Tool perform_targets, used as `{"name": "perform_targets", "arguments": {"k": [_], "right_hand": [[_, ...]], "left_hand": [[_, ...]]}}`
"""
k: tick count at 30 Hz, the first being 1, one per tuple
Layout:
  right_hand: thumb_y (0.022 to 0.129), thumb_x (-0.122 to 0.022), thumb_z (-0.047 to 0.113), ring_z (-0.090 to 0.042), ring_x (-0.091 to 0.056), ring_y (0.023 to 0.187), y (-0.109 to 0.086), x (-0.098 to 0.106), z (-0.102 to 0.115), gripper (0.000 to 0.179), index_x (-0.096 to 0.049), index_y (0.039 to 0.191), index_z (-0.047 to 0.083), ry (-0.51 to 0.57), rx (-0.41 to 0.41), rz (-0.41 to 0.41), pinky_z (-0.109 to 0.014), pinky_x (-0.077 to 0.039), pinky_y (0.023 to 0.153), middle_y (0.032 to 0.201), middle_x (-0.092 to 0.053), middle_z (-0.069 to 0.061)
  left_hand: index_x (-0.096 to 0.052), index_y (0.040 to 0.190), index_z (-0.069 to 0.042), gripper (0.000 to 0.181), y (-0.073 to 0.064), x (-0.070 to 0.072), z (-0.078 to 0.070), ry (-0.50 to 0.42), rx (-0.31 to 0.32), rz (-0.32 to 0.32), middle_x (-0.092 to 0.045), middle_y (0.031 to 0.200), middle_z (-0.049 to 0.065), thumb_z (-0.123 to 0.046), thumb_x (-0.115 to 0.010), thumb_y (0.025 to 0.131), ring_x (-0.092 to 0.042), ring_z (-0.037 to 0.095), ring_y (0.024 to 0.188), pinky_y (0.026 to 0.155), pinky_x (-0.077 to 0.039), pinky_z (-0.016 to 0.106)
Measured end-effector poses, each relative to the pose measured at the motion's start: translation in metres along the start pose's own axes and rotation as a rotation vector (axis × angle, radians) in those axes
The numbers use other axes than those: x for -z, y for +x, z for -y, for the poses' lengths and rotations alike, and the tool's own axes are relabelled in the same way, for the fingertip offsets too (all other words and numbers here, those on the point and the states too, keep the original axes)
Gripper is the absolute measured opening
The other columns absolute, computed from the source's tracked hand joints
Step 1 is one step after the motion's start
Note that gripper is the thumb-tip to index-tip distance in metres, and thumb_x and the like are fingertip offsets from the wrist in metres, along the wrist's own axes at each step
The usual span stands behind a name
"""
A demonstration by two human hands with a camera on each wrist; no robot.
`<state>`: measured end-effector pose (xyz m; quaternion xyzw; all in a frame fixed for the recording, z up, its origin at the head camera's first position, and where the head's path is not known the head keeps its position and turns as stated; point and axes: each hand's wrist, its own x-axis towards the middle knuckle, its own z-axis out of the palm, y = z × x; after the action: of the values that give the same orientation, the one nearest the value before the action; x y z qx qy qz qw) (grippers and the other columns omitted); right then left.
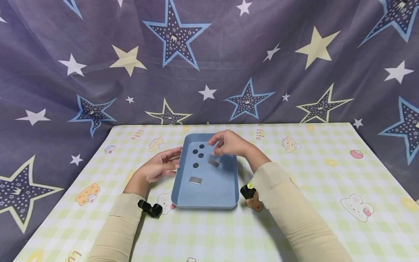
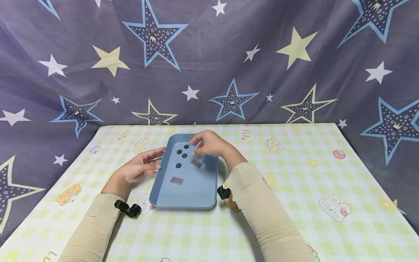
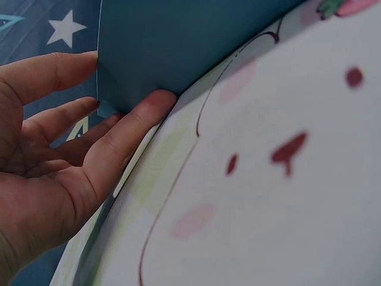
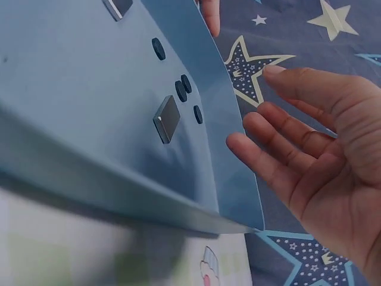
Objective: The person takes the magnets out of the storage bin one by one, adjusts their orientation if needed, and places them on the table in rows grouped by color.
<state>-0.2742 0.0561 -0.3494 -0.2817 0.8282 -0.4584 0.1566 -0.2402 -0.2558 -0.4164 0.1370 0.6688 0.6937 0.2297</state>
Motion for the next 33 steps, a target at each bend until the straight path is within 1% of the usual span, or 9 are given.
{"name": "perform_targets", "arguments": {"k": [4,11,14,18,22,27,30,33], "right_hand": [[0.082,-0.074,0.001,-0.028,-0.066,0.099,0.003,-0.003,-0.003,0.032,-0.069,0.114,0.001,0.052,-0.019,-0.021,-0.033,-0.056,0.076,0.121,-0.064,-0.019],[0.083,-0.074,-0.001,-0.025,-0.068,0.092,0.006,-0.01,-0.006,0.035,-0.066,0.116,-0.005,0.105,-0.056,-0.057,-0.034,-0.057,0.075,0.121,-0.063,-0.022],[0.083,-0.074,-0.001,-0.023,-0.067,0.093,0.007,-0.013,-0.009,0.036,-0.064,0.118,-0.007,0.112,-0.071,-0.06,-0.033,-0.057,0.076,0.122,-0.062,-0.022],[0.082,-0.073,-0.002,-0.027,-0.066,0.097,0.008,-0.016,-0.011,0.039,-0.063,0.119,-0.008,0.115,-0.071,-0.048,-0.033,-0.057,0.076,0.123,-0.062,-0.023],[0.081,-0.073,-0.004,-0.029,-0.067,0.097,0.008,-0.017,-0.012,0.04,-0.064,0.12,-0.007,0.086,-0.065,-0.029,-0.032,-0.057,0.076,0.122,-0.063,-0.022],[0.079,-0.073,-0.006,-0.023,-0.066,0.092,0.01,-0.019,-0.014,0.041,-0.065,0.12,-0.005,0.007,-0.071,0.001,-0.03,-0.055,0.077,0.117,-0.066,-0.019],[0.076,-0.075,-0.008,-0.021,-0.065,0.086,0.01,-0.019,-0.014,0.043,-0.065,0.118,-0.005,-0.018,-0.095,0.029,-0.029,-0.055,0.074,0.111,-0.067,-0.019],[0.072,-0.078,-0.011,-0.02,-0.064,0.084,0.011,-0.02,-0.014,0.046,-0.066,0.116,-0.005,-0.038,-0.112,0.052,-0.028,-0.055,0.073,0.109,-0.067,-0.018]], "left_hand": [[-0.02,0.155,-0.002,0.074,0.0,0.001,0.0,-0.006,-0.001,0.004,-0.023,0.157,0.023,0.009,-0.055,0.09,-0.034,0.037,0.138,0.085,-0.054,0.039],[-0.02,0.155,-0.001,0.074,0.0,0.001,0.0,-0.011,-0.006,0.008,-0.022,0.157,0.023,0.009,-0.055,0.09,-0.033,0.038,0.138,0.085,-0.054,0.039],[-0.02,0.155,-0.001,0.074,0.0,0.0,-0.001,-0.02,-0.006,0.01,-0.022,0.157,0.023,0.01,-0.055,0.09,-0.032,0.038,0.139,0.085,-0.054,0.039],[-0.019,0.155,0.0,0.075,0.0,0.0,0.0,-0.024,-0.006,0.013,-0.022,0.157,0.024,0.009,-0.056,0.09,-0.031,0.038,0.139,0.086,-0.054,0.04],[-0.018,0.155,0.0,0.076,-0.001,0.0,-0.001,-0.023,-0.006,0.012,-0.021,0.157,0.024,0.009,-0.057,0.089,-0.031,0.039,0.139,0.085,-0.054,0.039],[-0.018,0.155,0.0,0.076,-0.002,-0.001,-0.002,-0.016,-0.007,0.016,-0.021,0.157,0.024,0.007,-0.057,0.09,-0.029,0.04,0.14,0.085,-0.054,0.037],[-0.018,0.155,0.0,0.076,-0.002,-0.001,-0.002,-0.009,-0.01,0.021,-0.021,0.157,0.024,0.007,-0.057,0.091,-0.032,0.037,0.139,0.085,-0.054,0.037],[-0.016,0.155,0.001,0.076,-0.002,0.0,-0.002,-0.001,-0.016,0.029,-0.02,0.157,0.025,0.006,-0.057,0.091,-0.036,0.033,0.138,0.086,-0.054,0.038]]}}
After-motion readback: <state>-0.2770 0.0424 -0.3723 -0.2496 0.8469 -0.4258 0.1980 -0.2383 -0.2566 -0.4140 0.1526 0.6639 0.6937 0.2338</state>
